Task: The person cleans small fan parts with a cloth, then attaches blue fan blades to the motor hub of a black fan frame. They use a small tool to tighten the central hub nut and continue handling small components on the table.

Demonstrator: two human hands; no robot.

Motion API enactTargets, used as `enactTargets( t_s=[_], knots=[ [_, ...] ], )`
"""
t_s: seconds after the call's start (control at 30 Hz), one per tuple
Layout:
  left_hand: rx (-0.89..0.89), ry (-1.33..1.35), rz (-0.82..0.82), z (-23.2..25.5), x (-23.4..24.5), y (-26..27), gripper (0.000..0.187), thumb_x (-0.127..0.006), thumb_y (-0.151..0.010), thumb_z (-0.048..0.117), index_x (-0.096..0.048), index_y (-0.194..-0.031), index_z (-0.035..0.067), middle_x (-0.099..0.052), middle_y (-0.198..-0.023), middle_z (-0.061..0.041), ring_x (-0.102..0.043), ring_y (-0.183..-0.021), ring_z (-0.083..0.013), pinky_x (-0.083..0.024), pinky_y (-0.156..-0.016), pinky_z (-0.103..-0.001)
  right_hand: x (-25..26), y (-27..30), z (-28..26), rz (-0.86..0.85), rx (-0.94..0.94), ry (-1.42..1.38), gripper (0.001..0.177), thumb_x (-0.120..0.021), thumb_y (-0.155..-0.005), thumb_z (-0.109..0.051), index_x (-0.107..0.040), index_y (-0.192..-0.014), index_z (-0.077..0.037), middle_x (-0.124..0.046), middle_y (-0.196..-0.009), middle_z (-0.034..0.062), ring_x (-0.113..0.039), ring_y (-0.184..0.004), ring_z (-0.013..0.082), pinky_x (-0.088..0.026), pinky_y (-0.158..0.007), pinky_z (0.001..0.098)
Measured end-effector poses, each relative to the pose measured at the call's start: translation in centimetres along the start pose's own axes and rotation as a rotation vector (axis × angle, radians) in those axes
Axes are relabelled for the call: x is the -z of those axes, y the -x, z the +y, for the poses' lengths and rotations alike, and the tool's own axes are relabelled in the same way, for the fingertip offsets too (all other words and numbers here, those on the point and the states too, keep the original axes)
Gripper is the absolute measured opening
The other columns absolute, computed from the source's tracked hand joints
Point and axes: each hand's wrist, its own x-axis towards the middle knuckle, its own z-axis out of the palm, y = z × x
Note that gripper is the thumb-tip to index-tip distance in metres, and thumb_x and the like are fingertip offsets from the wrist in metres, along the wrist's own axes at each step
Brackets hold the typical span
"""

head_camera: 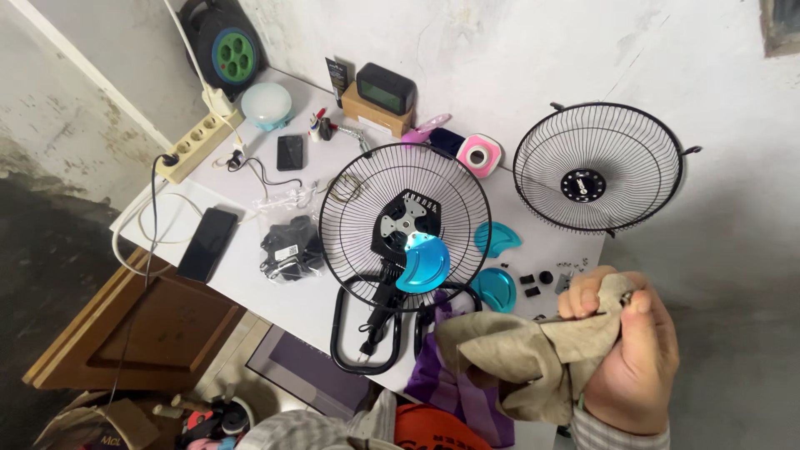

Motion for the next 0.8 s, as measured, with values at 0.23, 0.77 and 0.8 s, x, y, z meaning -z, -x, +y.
enactTargets(
  t_s=[0.23, 0.77, 0.8],
  knots=[
    [0.005, -0.02, 0.002, 0.4, 0.6, 0.7, 0.011, -0.068, -0.108, 0.007, -0.065, -0.118, 0.003, -0.068, -0.115, -0.005, -0.064, -0.103, -0.0131, -0.052, -0.094, -0.027, -1.4, 0.0, 0.2, -0.011, 0.011, -0.076, 0.028, -0.051, -0.123, -0.024, -0.057, -0.109, 0.001, -0.049, -0.089, 0.0109, -0.042, -0.08, 0.0176, -0.038, -0.077, 0.0341],
    [0.036, 0.098, -0.047, -0.7, -1.0, -1.1, 0.012, -0.071, -0.106, 0.008, -0.066, -0.116, 0.003, -0.068, -0.111, -0.005, -0.065, -0.099, -0.013, -0.052, -0.09, -0.027, -1.2, 1.3, -0.7, 0.036, 0.062, 0.199, 0.019, -0.067, -0.105, -0.009, -0.058, -0.11, 0.006, -0.061, -0.106, 0.0191, -0.059, -0.091, 0.0211, -0.051, -0.085, 0.0342],
    [0.034, 0.108, -0.032, -1.0, -1.2, -1.4, 0.012, -0.071, -0.106, 0.008, -0.066, -0.115, 0.003, -0.068, -0.111, -0.005, -0.065, -0.099, -0.013, -0.052, -0.09, -0.027, -1.4, 1.6, -0.5, 0.03, 0.09, 0.2, 0.018, -0.069, -0.103, -0.007, -0.058, -0.111, 0.005, -0.061, -0.107, 0.0191, -0.06, -0.092, 0.0207, -0.053, -0.086, 0.0339]
  ],
)
